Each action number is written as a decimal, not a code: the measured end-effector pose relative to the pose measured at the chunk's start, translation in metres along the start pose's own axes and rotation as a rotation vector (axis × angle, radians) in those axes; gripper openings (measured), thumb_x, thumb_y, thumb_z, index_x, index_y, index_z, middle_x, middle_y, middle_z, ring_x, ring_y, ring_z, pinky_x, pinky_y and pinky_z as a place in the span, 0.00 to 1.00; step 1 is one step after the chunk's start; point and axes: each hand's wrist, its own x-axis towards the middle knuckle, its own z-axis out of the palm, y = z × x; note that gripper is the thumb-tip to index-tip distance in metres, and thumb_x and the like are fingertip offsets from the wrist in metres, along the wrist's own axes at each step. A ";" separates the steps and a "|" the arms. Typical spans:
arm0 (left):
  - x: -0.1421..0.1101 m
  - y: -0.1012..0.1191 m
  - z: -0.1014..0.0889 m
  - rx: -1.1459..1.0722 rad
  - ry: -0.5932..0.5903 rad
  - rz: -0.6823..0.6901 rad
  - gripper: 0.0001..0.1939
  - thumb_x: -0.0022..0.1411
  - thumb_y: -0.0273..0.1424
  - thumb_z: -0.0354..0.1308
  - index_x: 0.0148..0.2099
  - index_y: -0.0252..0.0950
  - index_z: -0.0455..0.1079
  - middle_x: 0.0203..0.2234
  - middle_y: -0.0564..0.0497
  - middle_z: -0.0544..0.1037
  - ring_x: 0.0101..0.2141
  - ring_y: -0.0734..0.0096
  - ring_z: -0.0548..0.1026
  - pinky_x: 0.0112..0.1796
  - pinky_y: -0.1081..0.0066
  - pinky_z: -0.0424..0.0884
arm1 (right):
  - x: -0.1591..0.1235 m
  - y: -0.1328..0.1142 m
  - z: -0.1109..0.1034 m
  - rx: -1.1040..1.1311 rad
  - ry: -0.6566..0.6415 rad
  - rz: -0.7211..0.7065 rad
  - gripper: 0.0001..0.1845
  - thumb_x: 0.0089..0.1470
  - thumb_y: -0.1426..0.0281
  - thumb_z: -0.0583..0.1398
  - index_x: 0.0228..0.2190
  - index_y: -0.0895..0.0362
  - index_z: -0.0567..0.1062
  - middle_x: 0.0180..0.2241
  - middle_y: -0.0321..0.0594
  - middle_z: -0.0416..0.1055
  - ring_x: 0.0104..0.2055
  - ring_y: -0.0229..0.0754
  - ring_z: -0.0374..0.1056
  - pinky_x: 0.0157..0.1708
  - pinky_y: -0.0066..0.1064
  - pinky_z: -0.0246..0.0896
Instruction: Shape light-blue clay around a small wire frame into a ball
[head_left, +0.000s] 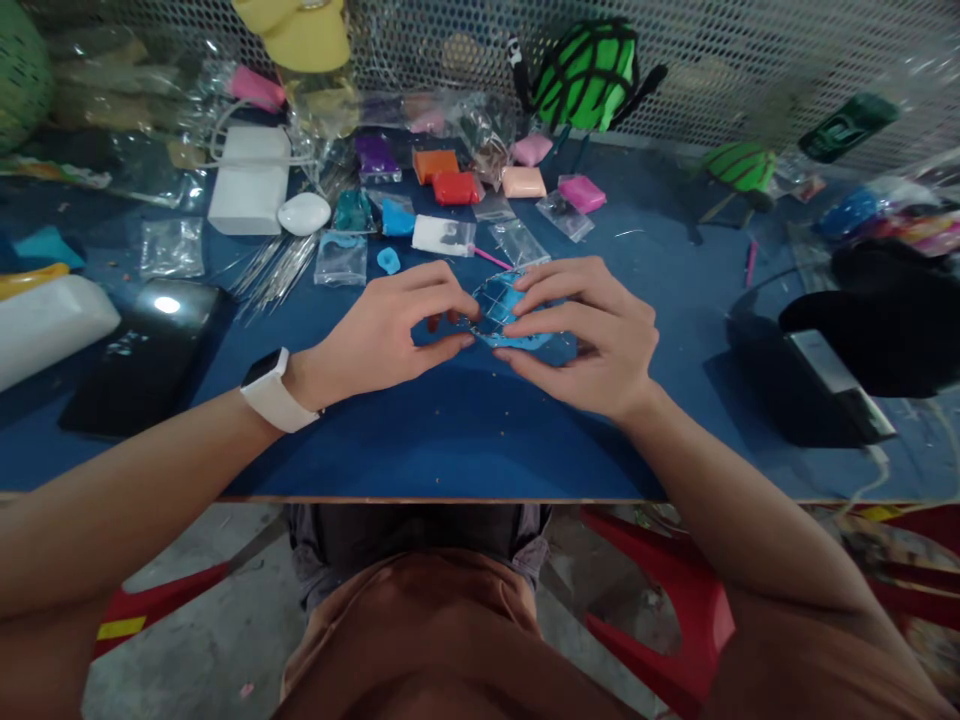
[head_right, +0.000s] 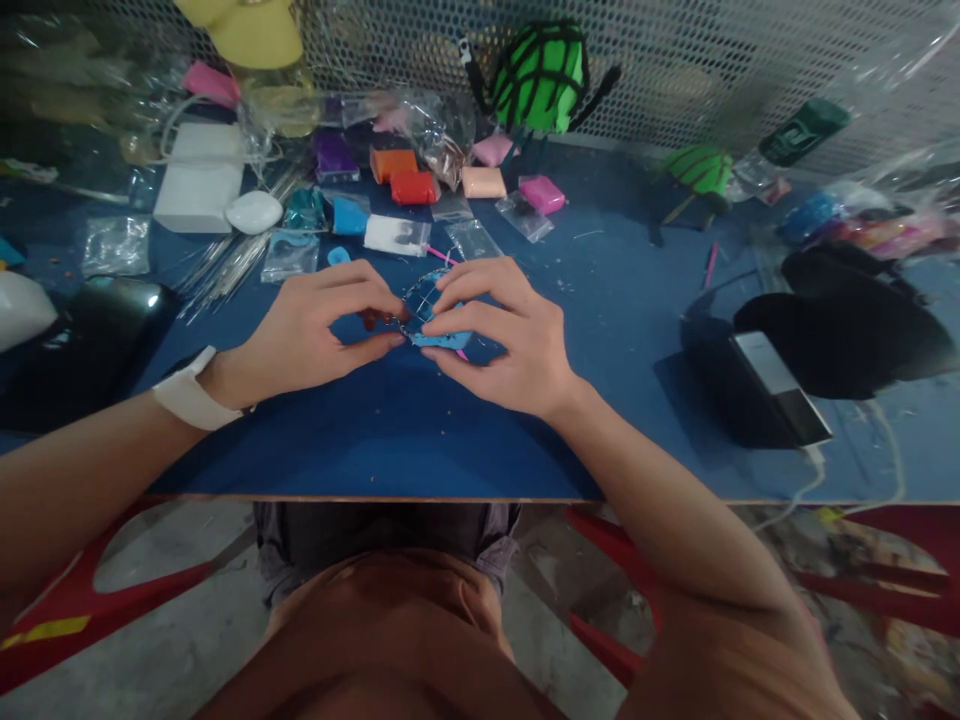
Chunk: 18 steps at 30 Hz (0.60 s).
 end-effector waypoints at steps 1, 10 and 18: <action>0.000 0.000 0.000 -0.034 -0.009 -0.016 0.04 0.81 0.29 0.67 0.53 0.39 0.83 0.47 0.46 0.87 0.38 0.65 0.84 0.41 0.63 0.84 | -0.001 0.000 0.000 0.027 0.007 0.030 0.16 0.62 0.72 0.79 0.49 0.43 0.88 0.45 0.37 0.88 0.52 0.56 0.89 0.52 0.54 0.89; 0.008 0.001 -0.007 -0.301 -0.151 -0.245 0.13 0.81 0.43 0.70 0.52 0.39 0.87 0.37 0.47 0.87 0.32 0.68 0.79 0.36 0.68 0.76 | -0.006 0.004 0.001 0.362 -0.014 0.474 0.18 0.58 0.53 0.85 0.45 0.43 0.91 0.45 0.38 0.89 0.52 0.54 0.87 0.54 0.53 0.87; 0.012 0.006 -0.007 -0.401 -0.193 -0.415 0.13 0.80 0.42 0.69 0.49 0.38 0.88 0.36 0.47 0.88 0.32 0.69 0.80 0.34 0.70 0.75 | -0.012 0.010 0.002 0.444 -0.041 0.699 0.28 0.50 0.45 0.87 0.44 0.46 0.91 0.47 0.40 0.90 0.47 0.49 0.86 0.46 0.43 0.85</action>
